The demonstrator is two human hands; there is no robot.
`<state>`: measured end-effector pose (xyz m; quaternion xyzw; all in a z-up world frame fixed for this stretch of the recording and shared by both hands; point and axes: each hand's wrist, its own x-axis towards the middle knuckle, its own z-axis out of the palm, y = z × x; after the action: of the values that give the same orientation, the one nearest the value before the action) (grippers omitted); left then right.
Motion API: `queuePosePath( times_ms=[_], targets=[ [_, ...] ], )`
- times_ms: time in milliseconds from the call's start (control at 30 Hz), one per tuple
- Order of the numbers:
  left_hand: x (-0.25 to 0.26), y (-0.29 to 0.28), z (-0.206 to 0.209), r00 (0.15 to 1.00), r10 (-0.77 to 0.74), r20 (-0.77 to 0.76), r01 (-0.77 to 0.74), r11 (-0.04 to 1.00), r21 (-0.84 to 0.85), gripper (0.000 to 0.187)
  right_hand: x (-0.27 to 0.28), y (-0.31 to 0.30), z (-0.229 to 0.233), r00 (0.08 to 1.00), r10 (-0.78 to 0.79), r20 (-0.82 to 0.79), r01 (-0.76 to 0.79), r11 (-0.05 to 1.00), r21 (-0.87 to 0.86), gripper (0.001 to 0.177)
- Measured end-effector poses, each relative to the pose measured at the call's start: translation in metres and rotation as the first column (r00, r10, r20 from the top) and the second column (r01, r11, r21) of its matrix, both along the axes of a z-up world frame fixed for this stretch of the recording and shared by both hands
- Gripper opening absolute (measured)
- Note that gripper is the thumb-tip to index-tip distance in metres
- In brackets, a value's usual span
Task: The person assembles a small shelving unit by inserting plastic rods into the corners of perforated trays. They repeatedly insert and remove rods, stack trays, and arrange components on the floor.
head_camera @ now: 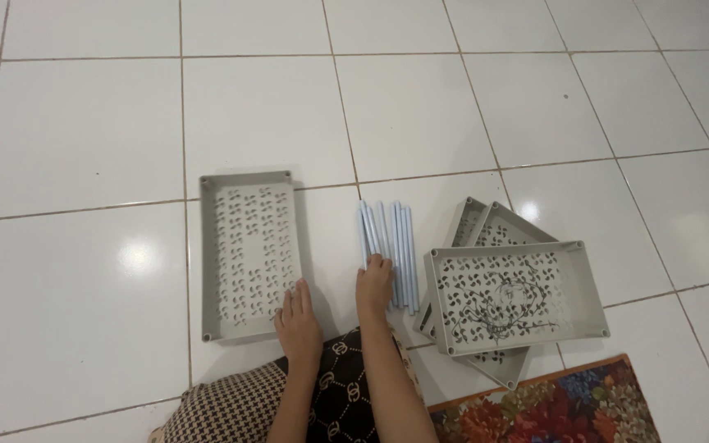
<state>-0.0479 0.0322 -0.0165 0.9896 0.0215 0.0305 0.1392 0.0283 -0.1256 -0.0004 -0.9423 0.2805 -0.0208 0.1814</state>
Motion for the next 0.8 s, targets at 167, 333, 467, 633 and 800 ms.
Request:
queuePosePath(
  times_ms=[167,333,467,633,800],
  targets=[
    [-0.01,0.011,0.013,0.996,-0.091,-0.021,0.092,0.996,0.02,0.079,-0.002,-0.002,0.0,1.0,0.01,-0.003,-0.01,1.0,0.01,0.033],
    [-0.015,0.037,0.032,0.934,-0.162,-0.318,0.248,0.935,0.252,0.091,-0.02,-0.01,0.008,0.994,0.01,0.106,-0.017,0.997,0.07,0.035],
    [-0.022,0.067,0.039,0.882,0.0,-0.471,0.236,0.865,0.443,0.086,-0.029,-0.018,0.016,0.995,-0.078,0.057,0.072,0.994,0.086,0.031],
    [-0.03,0.071,0.034,0.998,0.005,-0.055,0.018,0.911,0.412,0.072,-0.042,-0.023,0.014,0.992,-0.071,0.104,0.07,0.997,0.017,0.037],
    [-0.036,0.058,0.031,0.989,-0.098,0.114,0.063,0.96,0.272,0.059,-0.039,-0.026,0.007,0.999,-0.038,0.037,0.036,0.999,0.031,0.038]
  ],
)
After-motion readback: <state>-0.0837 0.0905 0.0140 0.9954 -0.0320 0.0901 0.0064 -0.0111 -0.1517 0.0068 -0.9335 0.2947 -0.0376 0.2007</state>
